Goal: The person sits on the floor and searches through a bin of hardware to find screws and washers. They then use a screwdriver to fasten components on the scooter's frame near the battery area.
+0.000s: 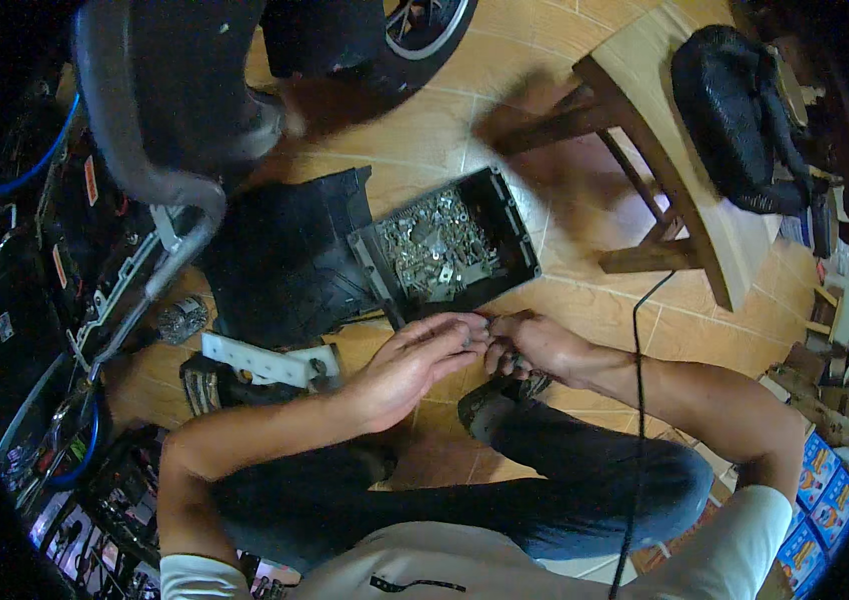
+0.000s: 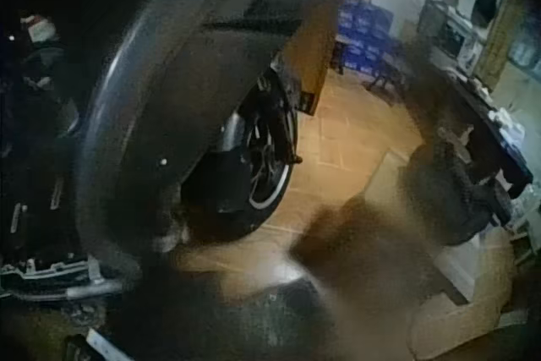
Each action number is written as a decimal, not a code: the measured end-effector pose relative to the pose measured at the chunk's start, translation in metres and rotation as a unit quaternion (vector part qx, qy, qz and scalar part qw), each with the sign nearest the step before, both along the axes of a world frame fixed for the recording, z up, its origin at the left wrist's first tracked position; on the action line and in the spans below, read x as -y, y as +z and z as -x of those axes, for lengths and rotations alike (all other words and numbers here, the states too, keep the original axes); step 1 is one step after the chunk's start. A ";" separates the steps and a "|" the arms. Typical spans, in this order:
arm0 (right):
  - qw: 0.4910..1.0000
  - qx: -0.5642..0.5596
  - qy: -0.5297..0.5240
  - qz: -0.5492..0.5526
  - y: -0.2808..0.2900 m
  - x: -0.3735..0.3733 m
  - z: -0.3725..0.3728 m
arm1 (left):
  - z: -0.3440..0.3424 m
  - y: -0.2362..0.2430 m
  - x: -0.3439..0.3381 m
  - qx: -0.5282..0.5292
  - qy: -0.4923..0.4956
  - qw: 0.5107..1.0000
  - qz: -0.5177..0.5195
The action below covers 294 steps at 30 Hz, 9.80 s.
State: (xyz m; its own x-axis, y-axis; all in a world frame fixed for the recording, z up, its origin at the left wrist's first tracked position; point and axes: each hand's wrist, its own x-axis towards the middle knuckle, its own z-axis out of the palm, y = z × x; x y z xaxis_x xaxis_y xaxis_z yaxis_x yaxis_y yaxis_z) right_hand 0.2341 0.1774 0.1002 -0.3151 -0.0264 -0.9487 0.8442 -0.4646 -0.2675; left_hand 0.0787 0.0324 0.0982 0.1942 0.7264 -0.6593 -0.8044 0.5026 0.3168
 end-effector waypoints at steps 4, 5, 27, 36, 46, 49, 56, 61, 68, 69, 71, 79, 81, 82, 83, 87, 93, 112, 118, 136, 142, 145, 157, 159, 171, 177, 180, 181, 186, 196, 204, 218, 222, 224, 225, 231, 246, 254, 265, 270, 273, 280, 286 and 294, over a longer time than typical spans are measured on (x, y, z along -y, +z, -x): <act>0.995 -0.045 -0.054 0.075 0.005 -0.023 0.020 | -0.009 0.017 -0.016 -0.061 0.073 0.995 -0.019; 0.989 -0.085 -0.085 0.083 0.006 -0.029 0.024 | -0.012 0.018 -0.021 -0.087 0.093 0.991 -0.027; 0.965 -0.262 -0.027 -0.010 -0.093 -0.061 0.041 | -0.112 0.007 0.047 -0.666 0.323 0.659 -0.133; 0.802 -0.477 0.222 -0.282 0.020 0.019 0.001 | -0.333 -0.099 0.446 -0.372 0.684 0.395 0.488; 0.895 -0.312 0.178 -0.264 -0.026 0.051 0.019 | -0.436 -0.198 0.486 -0.339 0.512 0.315 0.724; 0.898 -0.294 0.180 -0.273 -0.030 0.047 0.023 | -0.427 -0.204 0.497 -0.340 0.525 0.318 0.713; 0.903 -0.267 0.174 -0.290 -0.038 0.033 0.034 | -0.453 -0.197 0.536 -0.290 0.441 0.273 0.804; 0.909 -0.257 0.162 -0.286 -0.042 0.005 0.036 | -0.499 -0.164 0.574 -0.184 0.322 0.140 0.918; 0.923 -0.251 0.122 -0.265 -0.054 -0.044 0.035 | -0.514 -0.149 0.590 0.037 0.410 0.291 0.864; 0.925 -0.250 0.117 -0.262 -0.058 -0.050 0.034 | -0.515 -0.149 0.588 0.031 0.395 0.306 0.866; 0.929 -0.245 0.108 -0.256 -0.068 -0.063 0.032 | -0.515 -0.147 0.586 0.021 0.377 0.324 0.867; 0.947 -0.205 0.093 -0.231 -0.085 -0.079 0.045 | -0.491 -0.141 0.566 -0.017 0.393 0.404 0.826; 0.947 -0.209 0.082 -0.231 -0.084 -0.061 0.043 | -0.481 -0.146 0.561 -0.020 0.383 0.417 0.824; 0.943 -0.245 0.026 -0.224 -0.085 -0.048 0.040 | -0.474 -0.150 0.559 -0.039 0.378 0.449 0.809; 0.955 -0.233 0.032 -0.180 -0.085 -0.032 0.034 | -0.475 -0.151 0.563 -0.090 0.386 0.440 0.806; 0.959 -0.243 -0.023 -0.146 -0.101 0.048 0.017 | -0.469 -0.158 0.570 -0.304 0.420 0.414 0.748; 0.978 -0.206 -0.001 -0.042 -0.106 0.120 0.003 | -0.419 -0.163 0.533 -0.516 0.324 0.510 0.607; 0.979 -0.179 0.053 0.086 -0.107 0.129 -0.050 | -0.247 -0.156 0.288 -0.723 -0.003 0.680 0.122; 0.980 -0.179 0.077 0.042 -0.091 0.114 -0.053 | -0.218 -0.156 0.212 -0.692 -0.064 0.718 -0.037; 0.982 -0.174 -0.059 -0.048 -0.104 0.097 -0.066 | -0.111 -0.138 0.301 -0.812 0.008 0.577 0.083; 0.977 -0.177 -0.121 0.001 -0.132 0.111 -0.076 | -0.120 -0.145 0.283 -0.802 -0.087 0.590 0.038; 0.976 -0.176 -0.128 0.018 -0.137 0.114 -0.076 | -0.121 -0.154 0.273 -0.809 -0.083 0.582 0.021; 0.938 -0.271 -0.200 -0.086 -0.131 0.082 -0.040 | -0.109 -0.157 0.277 -0.828 -0.053 0.558 0.007; 0.935 -0.272 -0.210 -0.090 -0.136 0.077 -0.035 | -0.112 -0.158 0.272 -0.823 -0.040 0.567 -0.012; 0.945 -0.292 -0.146 0.011 -0.135 0.086 -0.040 | -0.141 -0.174 0.244 -0.829 -0.058 0.556 -0.001; 0.956 -0.278 -0.082 0.052 -0.128 0.104 -0.043 | -0.148 -0.174 0.241 -0.824 -0.041 0.565 -0.010; 0.960 -0.259 -0.099 0.034 -0.128 0.111 -0.045 | -0.144 -0.171 0.244 -0.823 -0.071 0.563 0.000; 0.955 -0.276 -0.098 0.053 -0.128 0.112 -0.046 | -0.140 -0.169 0.247 -0.819 -0.069 0.570 0.005; 0.959 -0.256 -0.114 0.036 -0.131 0.104 -0.056 | -0.109 -0.148 0.279 -0.820 -0.112 0.561 0.028; 0.973 -0.220 0.034 -0.062 -0.151 0.103 -0.071 | -0.110 -0.127 0.301 -0.796 -0.150 0.583 0.057; 0.972 -0.222 0.031 -0.073 -0.159 0.105 -0.074 | -0.157 -0.156 0.256 -0.814 -0.151 0.560 -0.036; 0.973 -0.222 0.006 -0.060 -0.149 0.106 -0.067 | -0.178 -0.159 0.253 -0.805 -0.014 0.592 -0.044; 0.957 -0.278 -0.063 -0.056 -0.136 0.101 -0.056 | -0.176 -0.140 0.269 -0.743 0.128 0.654 -0.067; 0.950 -0.297 -0.085 -0.049 -0.130 0.096 -0.047 | -0.175 -0.130 0.274 -0.731 0.127 0.667 -0.065; 0.946 -0.300 -0.117 -0.045 -0.127 0.095 -0.043 | -0.175 -0.126 0.275 -0.724 0.138 0.672 -0.070; 0.945 -0.277 -0.159 -0.073 -0.126 0.088 -0.034 | -0.178 -0.113 0.267 -0.547 0.242 0.798 -0.075; 0.968 -0.215 0.069 -0.109 -0.135 0.110 -0.055 | -0.160 -0.100 0.282 -0.093 0.368 0.923 -0.056; 0.931 -0.319 -0.110 -0.138 -0.129 0.063 -0.036 | -0.139 -0.117 0.346 -0.476 0.184 0.856 0.083; 0.937 -0.272 -0.018 -0.217 -0.146 0.037 -0.036 | -0.150 -0.146 0.336 -0.497 0.222 0.836 0.073; 0.938 -0.285 -0.063 -0.185 -0.141 0.042 -0.030 | -0.147 -0.144 0.334 -0.504 0.265 0.821 0.043; 0.922 -0.278 0.063 -0.262 -0.119 0.062 -0.030 | -0.147 -0.139 0.329 -0.516 0.257 0.816 0.040; 0.499 -0.512 0.592 -0.372 -0.119 0.133 -0.033 | -0.153 -0.128 0.318 -0.465 0.240 0.852 0.028; 0.307 -0.508 0.682 -0.428 -0.141 0.155 -0.022 | -0.158 -0.127 0.321 -0.449 0.220 0.864 0.055; 0.302 -0.537 0.693 -0.373 -0.141 0.163 -0.018 | -0.163 -0.130 0.320 -0.418 0.217 0.880 0.063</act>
